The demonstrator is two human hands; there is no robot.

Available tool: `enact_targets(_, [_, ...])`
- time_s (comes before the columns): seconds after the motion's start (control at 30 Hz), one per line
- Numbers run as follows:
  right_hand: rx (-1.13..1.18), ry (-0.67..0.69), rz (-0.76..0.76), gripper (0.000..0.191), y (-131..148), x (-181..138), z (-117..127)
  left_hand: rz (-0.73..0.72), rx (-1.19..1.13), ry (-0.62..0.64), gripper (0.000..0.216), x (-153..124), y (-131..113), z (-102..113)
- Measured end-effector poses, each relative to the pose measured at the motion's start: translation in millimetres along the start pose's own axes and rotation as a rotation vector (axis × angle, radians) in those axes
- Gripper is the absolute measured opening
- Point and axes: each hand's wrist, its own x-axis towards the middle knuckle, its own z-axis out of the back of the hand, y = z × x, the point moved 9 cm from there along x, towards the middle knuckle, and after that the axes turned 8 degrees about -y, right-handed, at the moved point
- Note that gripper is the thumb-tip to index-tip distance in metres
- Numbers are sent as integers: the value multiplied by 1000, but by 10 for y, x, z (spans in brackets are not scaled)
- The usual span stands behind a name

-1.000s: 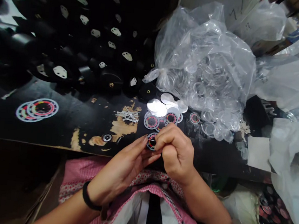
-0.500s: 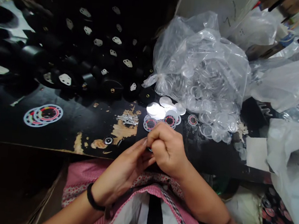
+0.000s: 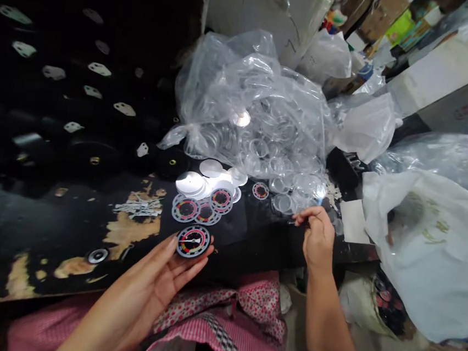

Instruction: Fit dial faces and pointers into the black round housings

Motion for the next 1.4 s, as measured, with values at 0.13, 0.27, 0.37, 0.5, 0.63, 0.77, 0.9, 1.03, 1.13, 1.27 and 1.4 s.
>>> enact_targets(0.13, [-208, 36, 260, 15, 647, -129, -186, -166, 54, 32, 33, -115, -196, -146])
enact_targets(0.27, [-241, 584, 528, 13, 1217, -624, -1097, -209, 107, 18, 34, -167, -257, -188])
enact_targets(0.37, [-351, 710, 662, 13, 1324, -844, -1489, -217, 133, -36, 35, -146, -256, -77])
enact_targets(0.5, [-453, 668, 774, 18, 1295, -874, -1645, -240, 145, -24, 40, -128, -263, -34])
enact_targets(0.63, [-450, 667, 735, 18, 1300, -844, -1688, -159, 22, -103, 32, -98, -179, -2])
enact_targets(0.77, [-405, 757, 485, 11, 1270, -732, -1722, -179, 3, -92, 32, -30, -161, 4])
enact_targets(0.9, [-202, 905, 264, 10, 1131, -535, -1721, -243, 183, -62, 40, 14, -261, 40])
enact_targets(1.03, [-413, 486, 161, 23, 691, 159, -1475, -244, 159, -96, 48, -1, -324, 69])
enact_targets(1.13, [-630, 362, 151, 40, 430, 423, -1392, -197, 83, -72, 48, 21, -270, 24])
enact_targets(1.27, [-627, 404, 160, 34, 394, 521, -1439, -191, 70, -12, 37, 77, -215, -44])
enact_targets(1.4, [-684, 307, 111, 42, 429, 736, -1481, -146, 81, 13, 36, 103, -170, -74])
